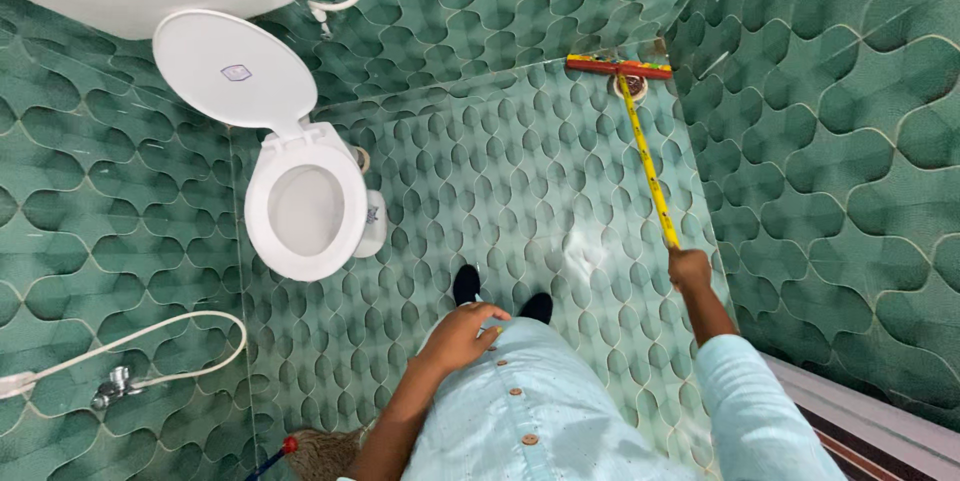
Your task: The person uses a squeegee with a long yellow handle to push water across a tiled bathroom floor, maneuvering it around the base of a toilet and near a floor drain.
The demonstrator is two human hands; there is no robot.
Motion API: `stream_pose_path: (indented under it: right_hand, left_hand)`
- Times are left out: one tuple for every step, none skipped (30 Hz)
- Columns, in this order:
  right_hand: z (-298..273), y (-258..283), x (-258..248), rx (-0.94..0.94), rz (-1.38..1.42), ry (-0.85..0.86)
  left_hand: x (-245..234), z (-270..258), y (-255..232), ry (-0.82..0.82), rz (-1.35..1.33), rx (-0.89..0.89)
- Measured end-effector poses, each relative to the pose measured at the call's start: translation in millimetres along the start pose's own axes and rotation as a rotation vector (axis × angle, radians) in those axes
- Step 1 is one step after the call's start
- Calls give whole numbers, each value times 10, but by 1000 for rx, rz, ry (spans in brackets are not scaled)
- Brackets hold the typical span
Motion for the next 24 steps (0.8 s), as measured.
stream_pose_path:
  right_hand:
    - [-116, -13, 26, -2, -41, -13]
    - [-246, -47, 73, 8, 28, 4]
    - [-366, -131, 72, 18, 95, 17]
    - [-454, -199, 68, 27, 162, 31]
    - [-533, -263, 54, 26, 168, 43]
    - [-600, -321, 40, 25, 174, 55]
    - [-633, -356, 36, 24, 181, 66]
    - [-632, -380, 14, 20, 149, 72]
    - [-613, -389, -17, 15, 121, 76]
    - [-599, -395, -41, 11, 92, 81]
    - [-586, -392, -34, 12, 85, 104]
    - [-546, -376, -38, 13, 78, 127]
    - [-492, -349, -35, 12, 71, 150]
    - [-442, -312, -26, 3, 73, 166]
    - [-392, -265, -10, -7, 73, 184]
    - [-343, -219, 4, -17, 73, 202]
    - [-284, -162, 6, -24, 96, 211]
    - [-225, -107, 3, -31, 120, 221]
    - [-173, -51, 11, -36, 143, 229]
    - [-101, -22, 0, -9, 131, 231]
    - [-6, 5, -41, 18, 119, 231]
    - [68, 29, -61, 46, 107, 231]
    - [133, 76, -71, 53, 134, 248]
    - [212, 119, -105, 60, 160, 265]
  left_hand:
    - [-15, -19, 23, 11, -6, -12]
    - [-59, -41, 60, 1, -7, -23]
    - [-70, -53, 82, -8, -10, -31]
    - [-85, -54, 111, -17, -13, -39]
    - [-97, -66, 138, -26, -14, -43]
    - [-115, -68, 167, -35, -15, -47]
    - [-127, -66, 183, -44, -15, -51]
    - [-124, -64, 163, -43, -21, -29]
    - [-140, -46, 135, -43, -25, -5]
    - [-157, -26, 95, -43, -28, 19]
    - [-154, -20, 106, -21, -26, -27]
    - [-138, -21, 107, 2, -25, -73]
    - [-125, -17, 114, 22, -22, -119]
    - [-138, -7, 89, 15, -16, -111]
    - [-146, -11, 75, 5, -12, -105]
    - [-152, -18, 69, -5, -6, -99]
    - [-169, -26, 59, -18, -9, -83]
    - [-187, -35, 48, -31, -12, -67]
    - [-207, -37, 33, -43, -14, -50]
    - [-221, -42, 33, -47, -20, -61]
    - [-235, -50, 21, -50, -26, -71]
    - [-251, -56, 6, -54, -33, -81]
    - [-260, -61, -2, -49, -31, -102]
    - [-270, -66, -3, -45, -29, -122]
Point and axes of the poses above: each hand's wrist, its own z-axis towards the middle knuckle, its own x-axis out of the palm, y = z × x, the point moved 8 cm from there along z, towards the middle knuckle, and after that the axes turned 5 degrees about -y, right-handed, at the moved point
